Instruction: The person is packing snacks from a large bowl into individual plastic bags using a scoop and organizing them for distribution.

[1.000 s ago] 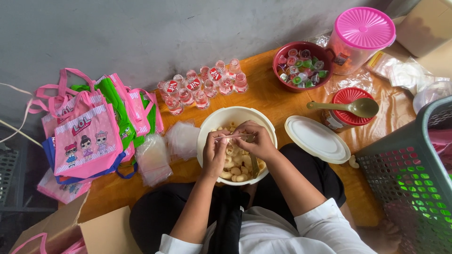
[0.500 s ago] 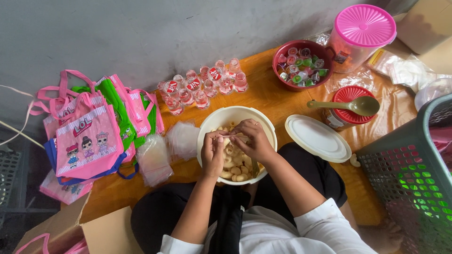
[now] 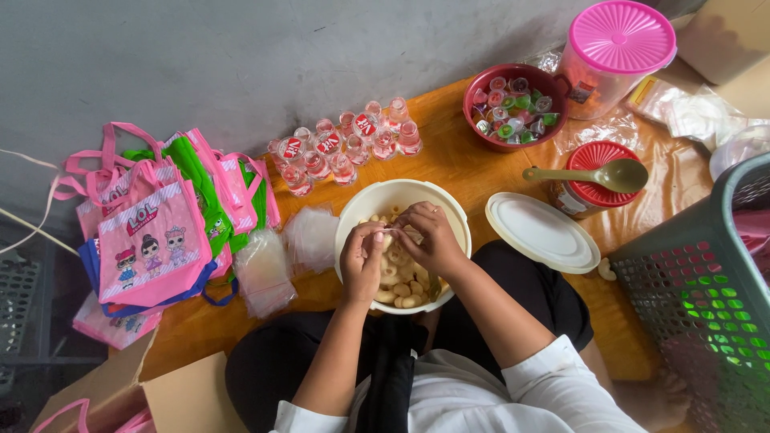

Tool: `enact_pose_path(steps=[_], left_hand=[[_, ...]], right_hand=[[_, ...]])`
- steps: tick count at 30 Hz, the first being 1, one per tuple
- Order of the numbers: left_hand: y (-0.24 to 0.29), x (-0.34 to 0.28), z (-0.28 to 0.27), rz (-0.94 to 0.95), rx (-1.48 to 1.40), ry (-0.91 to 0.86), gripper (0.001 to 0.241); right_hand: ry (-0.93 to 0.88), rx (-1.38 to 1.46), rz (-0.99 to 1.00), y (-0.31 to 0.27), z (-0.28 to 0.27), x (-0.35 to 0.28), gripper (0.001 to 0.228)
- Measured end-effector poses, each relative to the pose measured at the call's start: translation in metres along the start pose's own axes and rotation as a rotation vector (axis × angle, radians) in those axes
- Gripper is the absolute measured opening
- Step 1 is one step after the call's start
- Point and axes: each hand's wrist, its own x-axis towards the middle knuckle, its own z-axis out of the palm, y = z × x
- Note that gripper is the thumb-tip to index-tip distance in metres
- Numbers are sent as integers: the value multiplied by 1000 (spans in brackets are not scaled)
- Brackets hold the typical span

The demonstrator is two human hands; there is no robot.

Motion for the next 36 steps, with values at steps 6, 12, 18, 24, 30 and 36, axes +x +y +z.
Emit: enact_pose_path(steps=[6, 12, 18, 24, 30, 36], left_hand=[[-8, -2, 0, 41, 13, 42, 9], [4, 1, 2, 106, 93, 35, 6], [-1, -1, 3, 89, 96, 59, 5], [2, -4, 4, 76, 82, 79, 3], [-10, -6, 4, 63, 69, 98, 3], [-6, -4, 0, 41, 27, 87, 8]], right_hand=[[10, -59, -45, -18, -4, 6, 5], [33, -69, -48, -5, 6, 0, 8], [23, -24, -40, -4, 6, 0, 7], [16, 0, -55, -3, 7, 0, 7], [4, -46, -73, -9, 7, 3, 7], [-16, 39, -80, 2, 15, -1, 6]])
